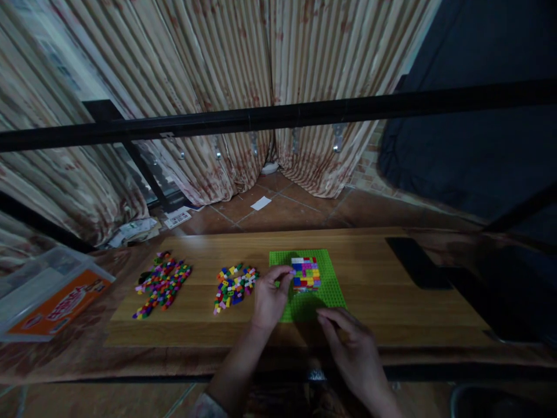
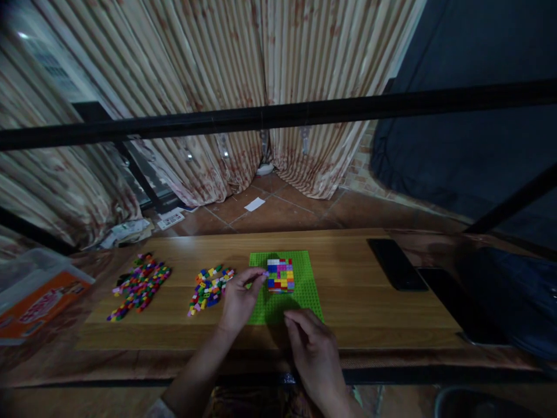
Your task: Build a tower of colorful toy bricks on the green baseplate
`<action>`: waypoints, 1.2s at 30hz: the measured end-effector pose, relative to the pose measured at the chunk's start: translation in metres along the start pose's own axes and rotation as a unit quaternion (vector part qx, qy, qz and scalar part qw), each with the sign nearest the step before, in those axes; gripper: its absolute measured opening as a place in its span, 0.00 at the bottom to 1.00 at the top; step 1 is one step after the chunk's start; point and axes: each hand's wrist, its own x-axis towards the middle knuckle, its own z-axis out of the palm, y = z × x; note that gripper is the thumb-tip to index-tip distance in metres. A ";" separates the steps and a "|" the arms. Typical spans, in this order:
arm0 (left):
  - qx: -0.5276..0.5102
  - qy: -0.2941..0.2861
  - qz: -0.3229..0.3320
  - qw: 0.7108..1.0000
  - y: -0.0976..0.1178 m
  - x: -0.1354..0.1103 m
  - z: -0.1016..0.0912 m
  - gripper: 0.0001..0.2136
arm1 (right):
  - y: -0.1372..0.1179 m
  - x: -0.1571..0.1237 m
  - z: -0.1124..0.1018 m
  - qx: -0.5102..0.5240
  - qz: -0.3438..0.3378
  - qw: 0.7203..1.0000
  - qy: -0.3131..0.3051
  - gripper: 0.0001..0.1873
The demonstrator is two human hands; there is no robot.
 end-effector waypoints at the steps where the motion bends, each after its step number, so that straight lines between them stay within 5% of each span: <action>1: 0.009 -0.004 0.011 1.000 -0.001 0.002 0.002 0.07 | 0.000 0.003 -0.004 0.003 0.005 1.000 0.005 0.11; 22: 0.028 -0.013 0.061 0.998 -0.004 0.010 0.006 0.06 | 0.004 0.068 -0.010 -0.001 -0.007 0.997 0.074 0.11; 27: 0.038 -0.027 0.069 0.997 -0.002 0.011 0.003 0.07 | 0.004 0.096 0.005 -0.097 -0.050 0.991 0.073 0.15; 36: 0.023 -0.048 0.060 0.997 -0.009 0.013 0.001 0.07 | 0.016 0.106 0.041 -0.081 0.023 0.996 0.036 0.24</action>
